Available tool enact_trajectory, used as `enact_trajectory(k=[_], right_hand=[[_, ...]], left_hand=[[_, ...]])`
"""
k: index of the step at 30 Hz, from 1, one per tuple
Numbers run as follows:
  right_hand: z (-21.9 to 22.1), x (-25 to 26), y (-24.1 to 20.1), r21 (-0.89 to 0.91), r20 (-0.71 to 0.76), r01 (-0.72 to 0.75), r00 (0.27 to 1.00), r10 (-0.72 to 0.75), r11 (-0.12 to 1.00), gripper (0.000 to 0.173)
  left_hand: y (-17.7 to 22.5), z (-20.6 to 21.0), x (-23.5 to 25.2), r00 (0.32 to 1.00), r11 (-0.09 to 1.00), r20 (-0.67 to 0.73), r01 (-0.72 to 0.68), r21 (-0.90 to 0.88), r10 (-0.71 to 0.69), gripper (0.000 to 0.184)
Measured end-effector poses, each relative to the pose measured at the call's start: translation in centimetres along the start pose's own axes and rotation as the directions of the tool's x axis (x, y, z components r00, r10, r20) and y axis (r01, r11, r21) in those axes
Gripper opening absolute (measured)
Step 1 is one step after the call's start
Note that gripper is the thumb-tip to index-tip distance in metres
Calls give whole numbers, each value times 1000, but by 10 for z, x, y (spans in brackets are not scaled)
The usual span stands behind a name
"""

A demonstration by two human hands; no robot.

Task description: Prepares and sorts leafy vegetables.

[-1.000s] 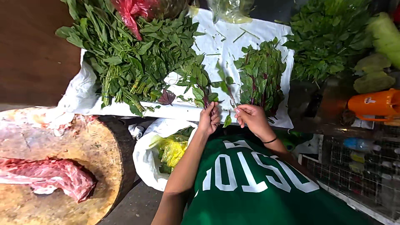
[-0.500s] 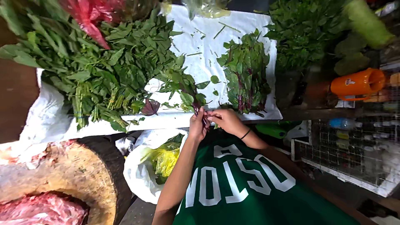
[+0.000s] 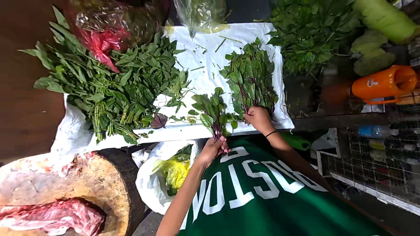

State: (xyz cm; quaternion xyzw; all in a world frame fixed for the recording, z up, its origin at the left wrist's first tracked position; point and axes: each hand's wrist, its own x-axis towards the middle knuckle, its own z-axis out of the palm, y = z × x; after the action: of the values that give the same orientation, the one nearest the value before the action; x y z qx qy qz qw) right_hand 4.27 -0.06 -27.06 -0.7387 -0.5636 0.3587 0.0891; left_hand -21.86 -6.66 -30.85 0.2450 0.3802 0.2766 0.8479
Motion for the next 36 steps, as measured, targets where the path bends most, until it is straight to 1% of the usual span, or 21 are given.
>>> enact_trajectory(k=[2,3,4,5,6,7,9,11,13,14,16,17,18,19,22,25,27,29,32,34,36], right_hand=[[-8,2,11,292,60,15,998,-34,956,32],[-13,1,13,460,77,19,995,-62,887,29],[-19,-1,12,616,75,28,993,-94,787,26],[-27,-5,10,724,59,48,990,-131,689,23],[-35,-9,7,788,26,83,986,-167,611,21],[-42,-12,5,820,-17,127,980,-198,559,18],[-55,-13,-1,841,-106,227,959,-262,491,14],[-65,-7,-6,835,-146,290,936,-320,468,17],[-67,1,-10,795,-115,298,929,-351,529,22],[-65,6,-12,763,-69,267,939,-336,589,21],[-55,13,-16,698,51,161,961,-273,698,19],[-49,14,-18,679,96,111,967,-238,726,19],[-45,14,-20,668,118,82,970,-215,740,18],[-41,13,-21,661,120,76,971,-205,747,18],[-35,4,-29,639,56,152,969,-243,754,17],[-33,-3,-40,607,-20,268,946,-323,748,18],[-31,-7,-50,555,-65,359,918,-391,751,23],[-23,-6,-57,488,-84,434,887,-454,758,25],[2,0,-62,329,-17,431,893,-451,841,17],[23,6,-60,178,43,426,897,-440,887,16],[36,10,-58,53,95,437,893,-441,898,16]], left_hand=[[3,8,4,999,999,-13,-47,-9,47,20],[5,11,8,996,996,-23,-82,-36,81,20],[6,14,14,993,990,-40,-117,-80,115,23],[8,18,20,987,981,-67,-152,-123,144,28],[13,22,24,981,972,-102,-182,-150,168,35],[18,26,27,972,966,-145,-207,-154,185,39],[32,33,35,945,964,-235,-254,-82,229,38],[42,36,45,904,957,-319,-289,41,286,27],[42,32,58,871,956,-394,-268,123,295,21],[40,29,65,867,962,-420,-224,152,269,22],[32,25,76,878,980,-455,-73,185,151,33],[27,26,80,880,987,-470,1,162,76,36],[23,28,83,878,991,-478,44,124,21,37],[18,30,85,880,996,-475,51,79,-7,34],[5,35,83,904,997,-425,-65,-48,39,25],[0,39,81,922,956,-383,-164,-243,61,22],[2,42,80,927,920,-370,-197,-338,63,25],[4,44,80,941,908,-330,-197,-370,70,36],[5,46,83,959,902,-266,-198,-385,97,48],[5,50,84,954,895,-290,-195,-401,78,53],[5,50,86,942,887,-334,-188,-421,42,55]])
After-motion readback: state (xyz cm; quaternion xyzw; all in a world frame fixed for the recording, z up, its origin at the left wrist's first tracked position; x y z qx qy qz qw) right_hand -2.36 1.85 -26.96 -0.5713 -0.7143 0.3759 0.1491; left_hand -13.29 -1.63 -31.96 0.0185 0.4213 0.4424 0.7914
